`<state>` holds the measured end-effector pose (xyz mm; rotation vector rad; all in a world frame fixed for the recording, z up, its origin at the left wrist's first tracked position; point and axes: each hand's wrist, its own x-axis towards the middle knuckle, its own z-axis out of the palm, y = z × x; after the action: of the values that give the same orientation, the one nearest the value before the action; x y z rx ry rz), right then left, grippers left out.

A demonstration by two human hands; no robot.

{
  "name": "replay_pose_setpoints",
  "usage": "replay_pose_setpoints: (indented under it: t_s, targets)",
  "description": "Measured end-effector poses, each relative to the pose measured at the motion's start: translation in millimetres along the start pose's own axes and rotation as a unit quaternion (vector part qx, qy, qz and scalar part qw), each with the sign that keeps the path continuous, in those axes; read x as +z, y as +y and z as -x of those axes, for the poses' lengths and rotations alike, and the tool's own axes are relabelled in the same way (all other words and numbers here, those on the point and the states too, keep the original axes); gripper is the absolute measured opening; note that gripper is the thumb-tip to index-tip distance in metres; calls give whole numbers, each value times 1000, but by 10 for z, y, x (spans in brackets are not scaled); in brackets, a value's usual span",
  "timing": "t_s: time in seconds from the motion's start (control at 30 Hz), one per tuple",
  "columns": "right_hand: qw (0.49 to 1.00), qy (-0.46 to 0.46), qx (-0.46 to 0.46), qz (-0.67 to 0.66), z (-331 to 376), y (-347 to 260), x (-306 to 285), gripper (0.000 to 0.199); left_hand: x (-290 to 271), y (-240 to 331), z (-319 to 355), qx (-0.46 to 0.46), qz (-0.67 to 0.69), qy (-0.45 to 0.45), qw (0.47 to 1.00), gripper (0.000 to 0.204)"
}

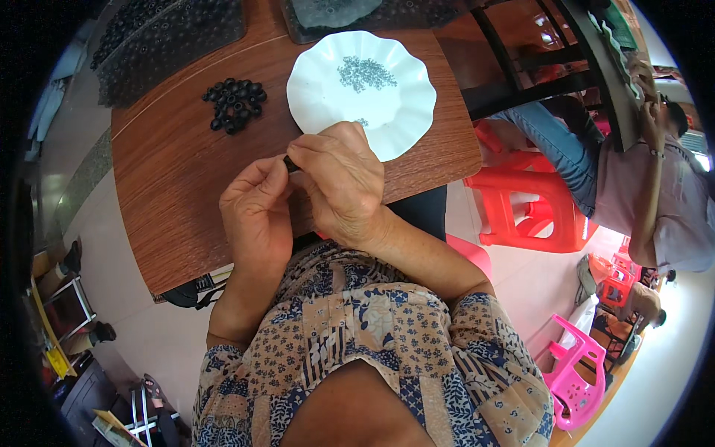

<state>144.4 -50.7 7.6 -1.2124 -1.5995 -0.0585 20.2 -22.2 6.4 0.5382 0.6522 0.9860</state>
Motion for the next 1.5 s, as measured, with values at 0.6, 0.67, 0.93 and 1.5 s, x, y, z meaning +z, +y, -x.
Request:
replay_pose_setpoints:
  t_s: [0.6, 0.67, 0.93, 1.5]
  targets:
    - [995, -77, 47, -30, -91, -276, -276, 39, 245, 1294, -743, 404, -339, -23, 849, 9]
    - [994, -94, 47, -34, -68, -265, -267, 37, 284, 1650, -1128, 454, -424, 36, 783, 14]
    - [993, -97, 58, -22, 54, -158, -272, 31, -84, 1852, -1453, 581, -664, 51, 467, 22]
    - [991, -118, 56, -20, 158, -91, -177, 28, -732, 811, -827, 340, -712, -55, 612, 23]
